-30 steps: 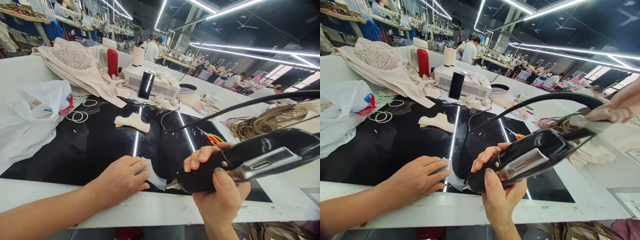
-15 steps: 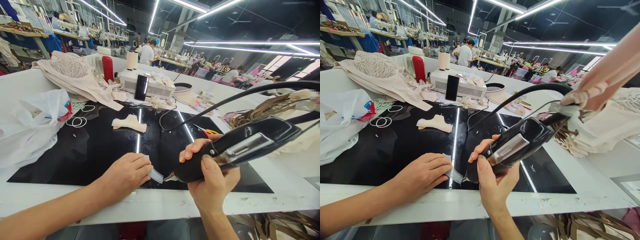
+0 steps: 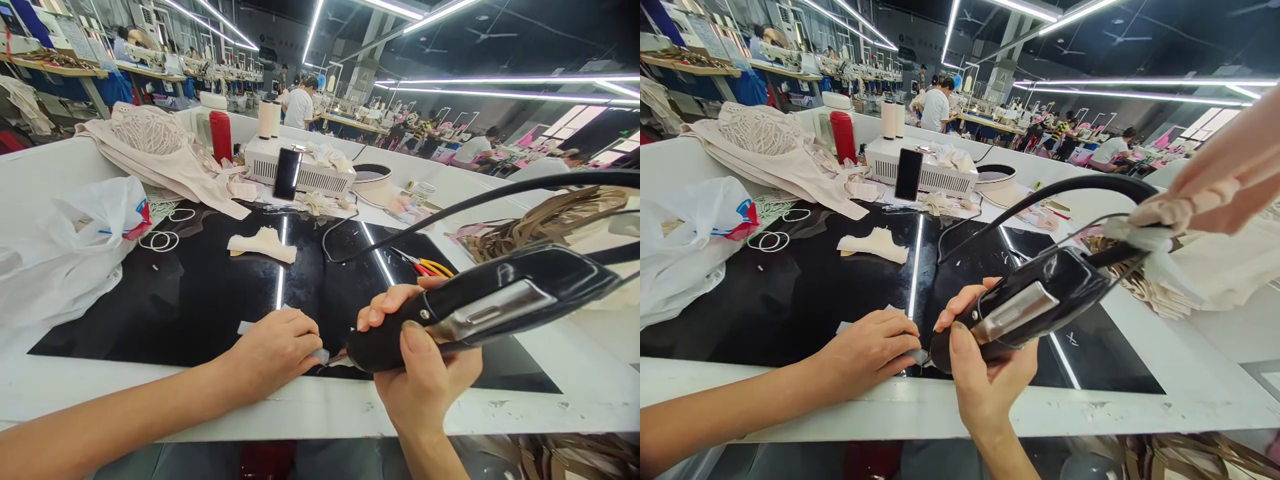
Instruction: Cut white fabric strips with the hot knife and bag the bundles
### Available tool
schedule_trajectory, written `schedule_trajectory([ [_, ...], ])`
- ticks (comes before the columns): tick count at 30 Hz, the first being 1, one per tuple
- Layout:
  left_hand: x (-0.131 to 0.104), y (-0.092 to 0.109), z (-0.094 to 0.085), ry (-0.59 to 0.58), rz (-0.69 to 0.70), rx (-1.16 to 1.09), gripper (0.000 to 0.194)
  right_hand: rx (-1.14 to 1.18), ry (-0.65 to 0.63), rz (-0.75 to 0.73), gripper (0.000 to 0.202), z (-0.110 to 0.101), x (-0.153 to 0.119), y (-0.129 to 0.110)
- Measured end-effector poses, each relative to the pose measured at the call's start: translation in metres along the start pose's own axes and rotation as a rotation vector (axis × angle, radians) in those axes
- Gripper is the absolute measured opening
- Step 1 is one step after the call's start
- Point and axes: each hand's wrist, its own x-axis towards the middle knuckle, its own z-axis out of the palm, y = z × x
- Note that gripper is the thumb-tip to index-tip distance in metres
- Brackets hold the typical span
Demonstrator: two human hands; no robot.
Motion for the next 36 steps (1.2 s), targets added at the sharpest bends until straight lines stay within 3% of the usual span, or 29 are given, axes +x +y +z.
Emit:
schedule_trajectory([
  [8,-0.001,0.002,0.001,0.067,0.058,0.005,0.021,-0.005,0.011,-0.007,0.032,0.001,0.002,-0.001],
  [14,-0.003,0.000,0.007,0.052,0.112,0.041,0.011,-0.004,0.023,-0.007,0.032,0.002,0.004,-0.002],
  [27,-0.004,0.001,0.006,0.110,0.147,0.124,0.014,-0.014,0.076,-0.034,0.030,0.005,0.012,-0.004],
  [36,-0.004,-0.001,0.007,0.063,0.146,0.131,0.014,-0.020,0.068,-0.057,0.031,0.004,0.013,0.002],
])
